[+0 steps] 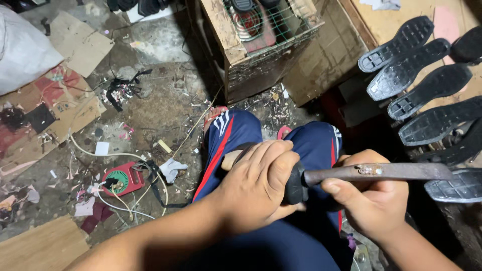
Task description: The person sits on the floor holding a shoe upper fitted over a wooden last on their lap. They use a hammer to repeatedly pound the sole and edge of the shoe, turning the shoe to work different sides, and press and check the sole fit with their hands.
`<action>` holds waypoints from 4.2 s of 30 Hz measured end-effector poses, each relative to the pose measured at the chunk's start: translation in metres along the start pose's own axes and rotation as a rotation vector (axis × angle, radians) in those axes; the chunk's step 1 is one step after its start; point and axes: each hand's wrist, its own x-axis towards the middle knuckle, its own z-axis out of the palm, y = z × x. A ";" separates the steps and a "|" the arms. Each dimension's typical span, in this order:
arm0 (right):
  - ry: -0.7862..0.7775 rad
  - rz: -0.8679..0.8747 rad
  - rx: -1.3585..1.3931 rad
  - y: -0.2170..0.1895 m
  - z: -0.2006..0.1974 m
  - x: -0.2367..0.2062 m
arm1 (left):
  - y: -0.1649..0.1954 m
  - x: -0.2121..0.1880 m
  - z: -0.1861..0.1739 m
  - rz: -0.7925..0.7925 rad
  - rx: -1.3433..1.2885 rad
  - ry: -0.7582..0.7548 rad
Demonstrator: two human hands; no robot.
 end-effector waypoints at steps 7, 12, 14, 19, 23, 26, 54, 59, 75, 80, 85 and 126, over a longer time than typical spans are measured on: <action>0.023 0.162 0.334 0.014 -0.004 -0.029 | -0.024 -0.005 -0.003 -0.161 -0.137 -0.229; 0.098 0.351 0.353 0.021 -0.018 -0.039 | -0.029 -0.008 0.026 -0.010 0.051 -0.122; 0.097 0.414 0.184 0.027 -0.032 -0.042 | -0.034 -0.005 0.040 0.017 0.117 -0.142; 0.122 0.584 -0.158 0.055 -0.056 -0.065 | -0.048 0.006 0.084 0.010 -0.028 -0.087; 0.117 0.572 -0.229 0.078 -0.053 -0.091 | -0.053 0.002 0.105 0.038 -0.095 -0.158; 0.100 0.548 -0.076 0.086 -0.049 -0.096 | -0.054 0.000 0.110 0.044 -0.116 -0.223; -0.004 0.219 -0.279 0.100 -0.012 -0.042 | -0.110 -0.020 0.090 -0.093 0.114 -0.185; 0.022 0.351 -0.283 0.100 -0.005 -0.024 | -0.122 -0.026 0.092 -0.092 0.143 -0.179; -0.231 0.423 -0.366 0.109 -0.002 0.026 | -0.116 -0.028 0.088 -0.046 0.166 -0.186; -0.265 0.520 -0.279 0.096 -0.012 0.037 | -0.130 -0.021 0.081 -0.269 0.101 0.217; -0.210 0.454 -0.315 0.075 -0.008 0.048 | -0.142 -0.022 0.095 -0.563 0.077 0.279; -0.013 0.138 -0.054 0.100 0.023 -0.068 | -0.130 -0.031 0.046 -0.249 -0.144 0.267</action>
